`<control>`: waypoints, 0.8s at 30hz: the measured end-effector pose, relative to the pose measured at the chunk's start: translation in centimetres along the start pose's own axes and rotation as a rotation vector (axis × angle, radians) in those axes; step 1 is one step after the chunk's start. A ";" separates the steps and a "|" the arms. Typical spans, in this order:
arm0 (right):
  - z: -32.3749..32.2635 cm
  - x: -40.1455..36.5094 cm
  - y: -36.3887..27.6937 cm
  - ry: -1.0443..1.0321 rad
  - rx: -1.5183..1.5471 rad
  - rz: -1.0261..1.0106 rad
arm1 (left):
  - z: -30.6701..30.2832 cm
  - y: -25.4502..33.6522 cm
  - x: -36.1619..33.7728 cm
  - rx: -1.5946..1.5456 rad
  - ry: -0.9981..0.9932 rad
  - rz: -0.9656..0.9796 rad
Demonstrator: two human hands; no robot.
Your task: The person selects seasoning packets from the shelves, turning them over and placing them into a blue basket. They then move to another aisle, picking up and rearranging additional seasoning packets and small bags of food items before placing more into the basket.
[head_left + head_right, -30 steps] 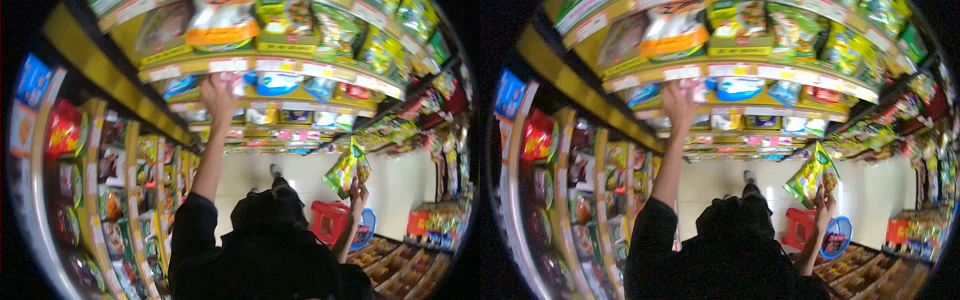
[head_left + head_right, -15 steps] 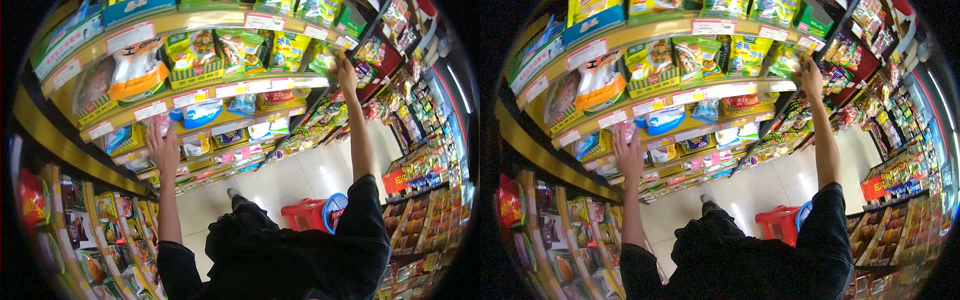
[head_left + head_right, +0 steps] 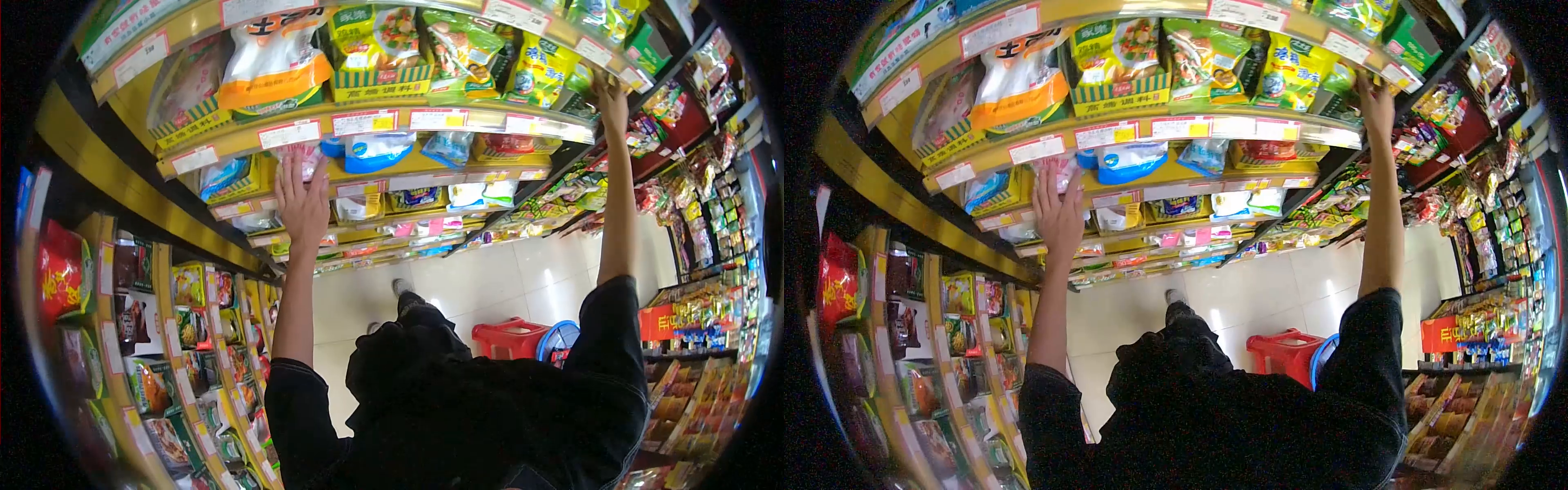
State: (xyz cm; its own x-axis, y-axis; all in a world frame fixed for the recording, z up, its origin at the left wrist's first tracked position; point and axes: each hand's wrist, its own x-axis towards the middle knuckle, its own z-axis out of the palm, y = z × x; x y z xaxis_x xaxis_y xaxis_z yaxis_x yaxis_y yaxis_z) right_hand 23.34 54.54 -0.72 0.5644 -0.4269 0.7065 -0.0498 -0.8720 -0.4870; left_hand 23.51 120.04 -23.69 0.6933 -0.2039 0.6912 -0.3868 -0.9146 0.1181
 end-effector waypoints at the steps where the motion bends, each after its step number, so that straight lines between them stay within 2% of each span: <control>1: -1.3 -2.2 -2.0 0.077 -0.028 -0.079 | 0.2 0.0 0.0 -0.027 0.013 -0.001; 2: -3.0 -4.8 -4.9 0.090 -0.077 -0.105 | 0.3 0.0 -0.1 -0.018 0.018 -0.005; 4: -4.0 -11.0 -8.7 0.193 0.177 -0.145 | 0.6 0.1 0.0 -0.001 0.030 -0.002; 5: -4.4 -14.1 -9.8 0.195 0.185 -0.148 | 0.7 0.1 0.0 -0.004 0.028 -0.003; 7: -3.0 -20.3 -10.7 0.130 0.374 -0.019 | 0.9 0.1 0.0 -0.008 0.030 -0.007; 8: -2.2 -22.9 -10.9 0.055 0.212 -0.094 | 0.9 0.1 0.0 -0.007 0.027 -0.006; 10: 0.7 -28.2 -11.4 -0.084 0.374 0.048 | 0.8 0.2 0.0 -0.003 0.024 -0.005; 11: 2.2 -29.6 -11.8 -0.126 0.366 0.032 | 0.8 0.3 0.0 -0.006 0.024 -0.002; 13: 4.5 -30.5 -15.2 -0.273 0.453 0.124 | 0.7 0.2 0.1 0.001 0.027 0.003; 14: 5.7 -30.1 -16.7 -0.306 0.406 0.082 | 0.6 0.2 0.2 0.003 0.006 -0.004; 16: 9.7 -29.2 -17.2 -0.543 0.426 0.277 | 0.3 0.3 0.3 0.018 -0.036 -0.016; 17: 12.1 -29.6 -17.0 -0.487 0.460 0.172 | 0.0 0.2 0.4 -0.010 -0.034 -0.006; 18: 12.9 -29.1 -18.0 -0.578 0.381 0.240 | -0.5 0.3 0.5 -0.039 -0.029 0.001; 22: 16.2 -27.8 -17.5 -0.461 0.258 0.197 | -3.7 1.4 -0.7 -0.161 -0.011 -0.067; 24: 15.2 -26.6 -18.2 -0.591 0.264 0.332 | -4.9 2.6 -2.8 -0.200 0.038 -0.115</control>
State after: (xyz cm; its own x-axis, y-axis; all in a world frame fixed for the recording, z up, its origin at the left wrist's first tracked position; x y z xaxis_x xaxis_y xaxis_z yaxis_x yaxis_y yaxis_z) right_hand 21.72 85.39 -18.47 0.9085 -0.3934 0.1406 -0.1379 -0.6000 -0.7880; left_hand 17.58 119.92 -21.76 0.7179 -0.0855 0.6908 -0.4220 -0.8427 0.3343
